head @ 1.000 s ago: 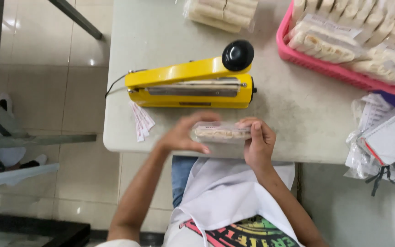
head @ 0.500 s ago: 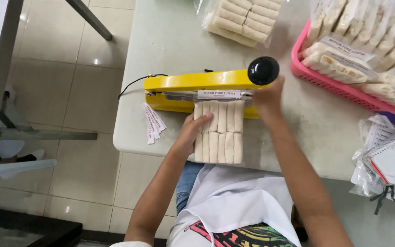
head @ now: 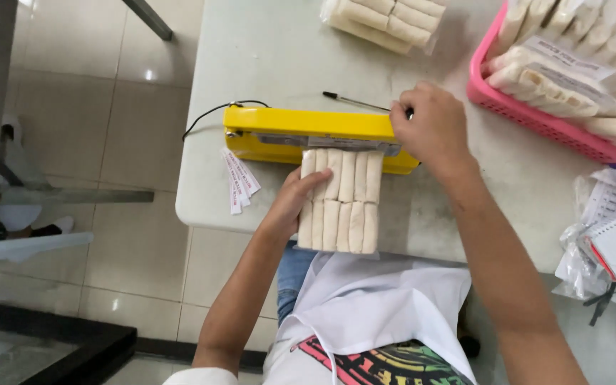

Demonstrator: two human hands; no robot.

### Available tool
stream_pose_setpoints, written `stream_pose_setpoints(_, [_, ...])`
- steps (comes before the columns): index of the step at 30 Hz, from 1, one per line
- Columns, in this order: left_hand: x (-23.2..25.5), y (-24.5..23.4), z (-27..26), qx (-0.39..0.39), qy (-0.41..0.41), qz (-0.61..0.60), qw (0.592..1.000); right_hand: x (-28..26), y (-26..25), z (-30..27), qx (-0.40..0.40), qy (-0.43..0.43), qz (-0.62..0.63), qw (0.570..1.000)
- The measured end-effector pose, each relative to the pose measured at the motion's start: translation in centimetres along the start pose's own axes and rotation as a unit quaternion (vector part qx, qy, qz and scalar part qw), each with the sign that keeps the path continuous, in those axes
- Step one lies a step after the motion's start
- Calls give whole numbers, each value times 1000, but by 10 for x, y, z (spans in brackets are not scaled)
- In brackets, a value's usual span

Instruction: Packaging and sealing bundles of food items using plastic bags and a manual heat sealer.

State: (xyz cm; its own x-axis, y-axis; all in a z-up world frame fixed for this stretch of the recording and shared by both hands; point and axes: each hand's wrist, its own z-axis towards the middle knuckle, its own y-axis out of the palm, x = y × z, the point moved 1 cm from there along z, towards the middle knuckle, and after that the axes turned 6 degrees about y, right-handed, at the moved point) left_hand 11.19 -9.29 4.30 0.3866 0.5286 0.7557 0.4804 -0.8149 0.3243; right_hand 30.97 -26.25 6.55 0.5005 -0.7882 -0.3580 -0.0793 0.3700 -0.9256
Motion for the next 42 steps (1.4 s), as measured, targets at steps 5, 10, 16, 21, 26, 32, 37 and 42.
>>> stream_pose_setpoints(5, [1,3,0,6,-5,6,1000,9,29,-2,57,28,0,998])
stream_pose_setpoints(10, [-4,0,-7,22,-6,3,1000,2,33,-9,82,35,12,996])
stream_pose_setpoints(16, [-12,-3,1,15,-13,-17,1000,2,27,-13,63,54,45,996])
stream_pose_setpoints(21, [-15,-1,10,-1,1,-23,1000,0,23,-10,93,35,35,994])
stream_pose_setpoints(26, [-24,-18,16,-24,30,-18,999,6,18,-3,72,11,88,993])
stream_pose_setpoints(32, [-17,-18,-4,-90,121,29,988,-30,-68,-48,76,-67,422,901])
stream_pose_setpoints(37, [7,3,-27,-185,185,63,963,5,16,-126,-20,86,710,699])
stream_pose_setpoints(42, [14,62,-10,-353,329,87,871,7,-64,-150,96,165,671,716])
